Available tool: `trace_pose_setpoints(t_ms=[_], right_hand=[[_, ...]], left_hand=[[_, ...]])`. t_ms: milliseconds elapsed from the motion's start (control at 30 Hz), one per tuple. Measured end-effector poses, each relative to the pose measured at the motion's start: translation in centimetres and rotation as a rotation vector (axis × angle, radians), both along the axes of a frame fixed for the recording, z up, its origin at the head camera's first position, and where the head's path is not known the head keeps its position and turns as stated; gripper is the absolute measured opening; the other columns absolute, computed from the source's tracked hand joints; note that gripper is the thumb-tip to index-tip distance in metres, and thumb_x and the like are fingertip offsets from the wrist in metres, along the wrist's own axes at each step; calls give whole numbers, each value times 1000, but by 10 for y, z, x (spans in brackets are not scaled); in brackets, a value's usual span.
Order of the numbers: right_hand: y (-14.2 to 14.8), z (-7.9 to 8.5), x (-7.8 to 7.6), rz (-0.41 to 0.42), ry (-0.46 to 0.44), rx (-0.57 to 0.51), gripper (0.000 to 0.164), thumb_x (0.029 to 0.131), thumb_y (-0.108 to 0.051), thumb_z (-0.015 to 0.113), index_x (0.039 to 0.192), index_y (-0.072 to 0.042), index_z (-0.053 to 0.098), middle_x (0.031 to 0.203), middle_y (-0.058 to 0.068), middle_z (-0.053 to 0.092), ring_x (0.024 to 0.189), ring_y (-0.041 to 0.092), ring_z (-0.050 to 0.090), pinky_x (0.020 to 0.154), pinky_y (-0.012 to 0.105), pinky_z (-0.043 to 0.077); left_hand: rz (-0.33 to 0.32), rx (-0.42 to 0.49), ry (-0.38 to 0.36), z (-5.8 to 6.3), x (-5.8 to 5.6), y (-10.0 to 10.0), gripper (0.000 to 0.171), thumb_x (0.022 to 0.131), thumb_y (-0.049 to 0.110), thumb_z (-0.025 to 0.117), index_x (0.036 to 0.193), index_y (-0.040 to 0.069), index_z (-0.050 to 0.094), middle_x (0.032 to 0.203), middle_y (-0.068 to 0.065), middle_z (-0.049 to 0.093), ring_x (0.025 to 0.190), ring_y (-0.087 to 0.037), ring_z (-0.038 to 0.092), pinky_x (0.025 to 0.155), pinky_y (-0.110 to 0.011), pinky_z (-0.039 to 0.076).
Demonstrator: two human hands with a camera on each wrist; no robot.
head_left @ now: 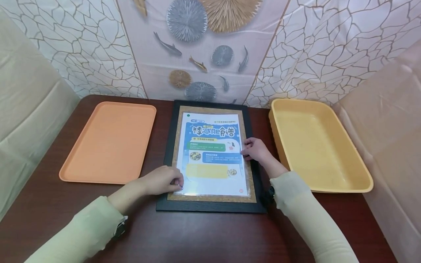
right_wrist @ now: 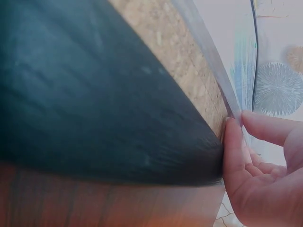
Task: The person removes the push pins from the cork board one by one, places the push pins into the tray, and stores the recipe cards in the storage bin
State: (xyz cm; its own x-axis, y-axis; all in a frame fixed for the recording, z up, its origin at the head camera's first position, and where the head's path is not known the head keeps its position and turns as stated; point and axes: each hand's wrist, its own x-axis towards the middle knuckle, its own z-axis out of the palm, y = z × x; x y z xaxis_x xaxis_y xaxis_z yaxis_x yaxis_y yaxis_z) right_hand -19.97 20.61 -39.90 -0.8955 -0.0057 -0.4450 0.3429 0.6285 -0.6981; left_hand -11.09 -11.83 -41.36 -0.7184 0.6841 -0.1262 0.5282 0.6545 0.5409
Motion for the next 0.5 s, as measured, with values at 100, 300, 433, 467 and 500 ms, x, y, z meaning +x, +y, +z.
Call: trace_pose_setpoints(t_ms=[100, 300, 433, 467, 500], right_hand=[[0, -1, -1, -1, -1, 1, 48, 91, -11, 59, 134, -1, 41, 109, 20, 54, 95, 29, 63, 83, 35, 53], [-1, 0, -2, -7, -6, 5, 48, 91, -11, 60, 134, -1, 41, 108, 19, 54, 94, 28, 64, 83, 34, 53], [-1, 1, -2, -10, -14, 7, 49, 91, -11, 60, 134, -2, 40, 108, 19, 54, 94, 28, 64, 83, 35, 53], [-1, 1, -2, -11, -15, 8, 49, 91, -11, 60, 135, -2, 40, 109, 19, 54, 94, 28, 64, 84, 35, 53], [-1, 1, -1, -12, -15, 9, 49, 91, -12, 60, 135, -2, 40, 109, 19, 54, 94, 28, 64, 84, 35, 53]], left_hand=[[7, -20, -24, 1, 0, 1, 9, 87, 22, 65, 79, 20, 64, 66, 11, 49, 64, -4, 46, 60, -19, 39], [10, -33, -40, 2, 0, 2, 11, 87, 22, 65, 76, 21, 62, 65, 10, 48, 63, -4, 46, 60, -20, 38], [5, -31, -31, 3, 0, 2, 13, 87, 21, 65, 75, 21, 60, 65, 10, 47, 64, -4, 45, 61, -20, 38], [1, -29, -29, 3, 0, 2, 13, 88, 21, 64, 75, 21, 60, 65, 10, 46, 64, -4, 45, 61, -20, 38], [-6, -21, -31, 3, 0, 2, 14, 88, 20, 64, 75, 21, 60, 65, 10, 46, 63, -4, 45, 61, -20, 37]])
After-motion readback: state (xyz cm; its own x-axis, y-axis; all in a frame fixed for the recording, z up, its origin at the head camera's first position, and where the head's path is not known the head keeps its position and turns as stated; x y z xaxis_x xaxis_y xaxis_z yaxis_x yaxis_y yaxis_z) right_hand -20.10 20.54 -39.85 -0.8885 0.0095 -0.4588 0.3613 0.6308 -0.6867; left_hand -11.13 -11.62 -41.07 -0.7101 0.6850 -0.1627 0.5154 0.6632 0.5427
